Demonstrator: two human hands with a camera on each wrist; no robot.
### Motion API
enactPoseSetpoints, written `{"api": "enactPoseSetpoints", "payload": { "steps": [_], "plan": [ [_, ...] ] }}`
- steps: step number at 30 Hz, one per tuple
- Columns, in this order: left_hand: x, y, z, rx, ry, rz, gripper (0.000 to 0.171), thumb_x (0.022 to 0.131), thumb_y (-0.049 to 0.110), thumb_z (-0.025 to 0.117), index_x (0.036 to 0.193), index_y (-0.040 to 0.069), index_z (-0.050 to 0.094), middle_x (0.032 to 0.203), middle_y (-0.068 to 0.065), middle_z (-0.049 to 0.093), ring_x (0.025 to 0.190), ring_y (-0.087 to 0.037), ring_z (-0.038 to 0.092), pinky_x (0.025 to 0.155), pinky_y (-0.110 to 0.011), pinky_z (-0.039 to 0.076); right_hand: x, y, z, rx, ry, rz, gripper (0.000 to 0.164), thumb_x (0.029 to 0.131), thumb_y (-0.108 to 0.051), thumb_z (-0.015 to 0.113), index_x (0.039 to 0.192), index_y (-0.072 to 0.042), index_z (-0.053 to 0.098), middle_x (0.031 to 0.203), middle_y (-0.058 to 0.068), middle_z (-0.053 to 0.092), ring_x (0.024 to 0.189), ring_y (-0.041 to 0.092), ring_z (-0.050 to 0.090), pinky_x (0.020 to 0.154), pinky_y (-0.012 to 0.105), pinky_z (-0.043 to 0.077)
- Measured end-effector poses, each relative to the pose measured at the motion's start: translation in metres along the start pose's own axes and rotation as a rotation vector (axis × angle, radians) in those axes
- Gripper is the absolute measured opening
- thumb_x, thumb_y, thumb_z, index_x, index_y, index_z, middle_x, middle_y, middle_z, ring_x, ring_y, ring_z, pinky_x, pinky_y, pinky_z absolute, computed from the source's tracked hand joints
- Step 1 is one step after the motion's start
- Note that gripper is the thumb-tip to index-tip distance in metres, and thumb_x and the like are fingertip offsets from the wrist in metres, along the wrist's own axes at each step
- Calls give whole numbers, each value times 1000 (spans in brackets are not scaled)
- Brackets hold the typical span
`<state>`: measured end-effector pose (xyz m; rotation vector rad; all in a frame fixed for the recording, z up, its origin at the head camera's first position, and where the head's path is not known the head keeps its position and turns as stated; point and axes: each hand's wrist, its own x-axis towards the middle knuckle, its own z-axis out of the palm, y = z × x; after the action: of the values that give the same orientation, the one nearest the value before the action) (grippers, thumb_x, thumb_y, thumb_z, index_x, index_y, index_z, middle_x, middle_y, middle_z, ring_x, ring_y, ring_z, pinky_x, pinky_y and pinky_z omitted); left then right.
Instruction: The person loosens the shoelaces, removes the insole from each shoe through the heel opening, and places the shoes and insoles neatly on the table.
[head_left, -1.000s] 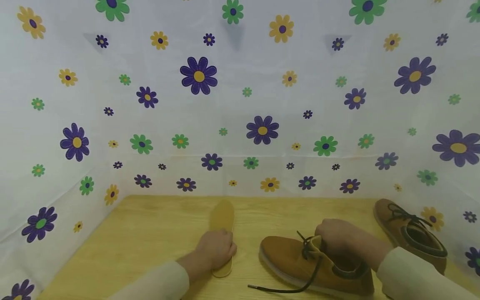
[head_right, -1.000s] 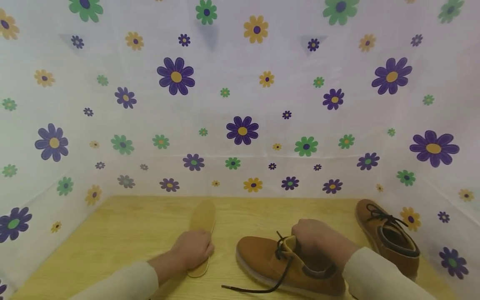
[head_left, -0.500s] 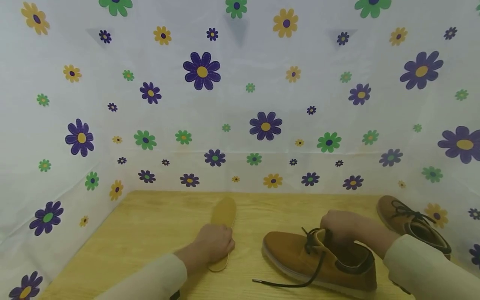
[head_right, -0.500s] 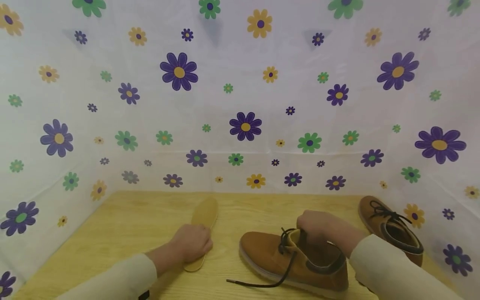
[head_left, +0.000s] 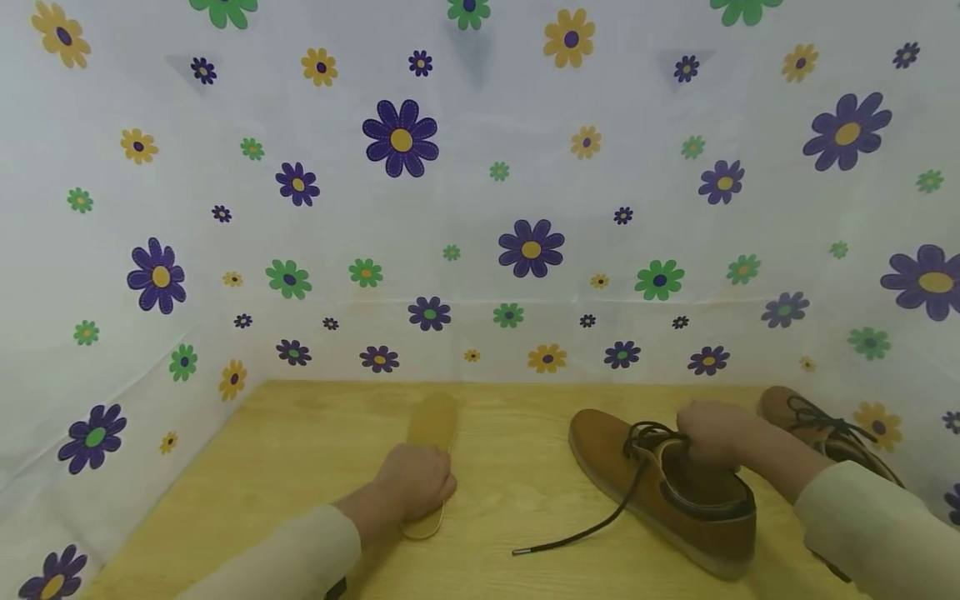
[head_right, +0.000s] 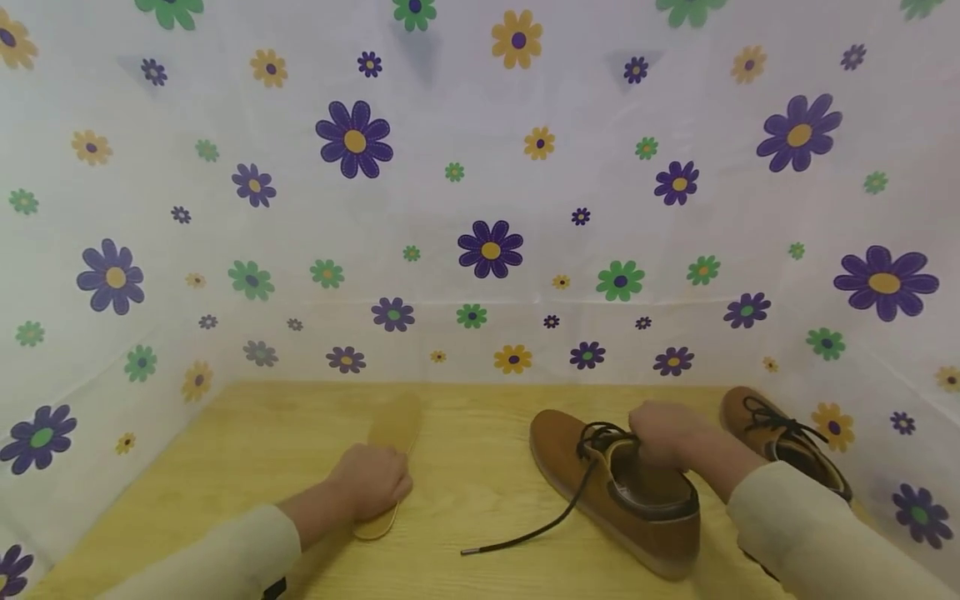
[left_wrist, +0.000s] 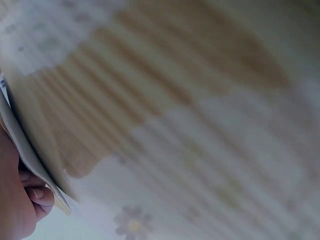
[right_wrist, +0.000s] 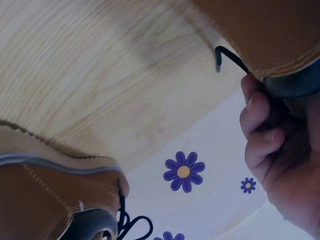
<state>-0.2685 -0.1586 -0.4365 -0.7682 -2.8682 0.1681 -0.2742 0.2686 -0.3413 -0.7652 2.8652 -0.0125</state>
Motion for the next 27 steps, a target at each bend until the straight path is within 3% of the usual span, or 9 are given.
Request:
{"api": "enactPoseSetpoints", "payload": {
  "steps": [7, 15, 27],
  "plan": [
    [1, -12, -4, -8, 2, -11, 32, 92, 27, 49, 64, 11, 51, 64, -3, 52, 56, -21, 54, 54, -44, 50, -6, 8, -5, 5, -31, 93, 13, 81, 2, 50, 74, -8, 54, 64, 5, 55, 39, 13, 54, 39, 27, 44],
    [-7, -25, 1, 7, -26, -39, 33, 91, 28, 49, 62, 12, 50, 61, -1, 50, 53, -17, 48, 53, -43, 50, -11, 12, -9, -23, -47, 235, 11, 88, -5, 49, 81, -5, 57, 71, 9, 61, 40, 17, 59, 46, 35, 49],
    [-19, -44, 3, -2, -45, -65, 32, 91, 26, 50, 62, 12, 51, 61, 0, 48, 53, -17, 45, 52, -44, 48, -21, 27, -6, -22, -16, 308, 11, 88, -10, 50, 79, -6, 56, 74, 8, 62, 46, 18, 59, 47, 37, 48]
  ]
}}
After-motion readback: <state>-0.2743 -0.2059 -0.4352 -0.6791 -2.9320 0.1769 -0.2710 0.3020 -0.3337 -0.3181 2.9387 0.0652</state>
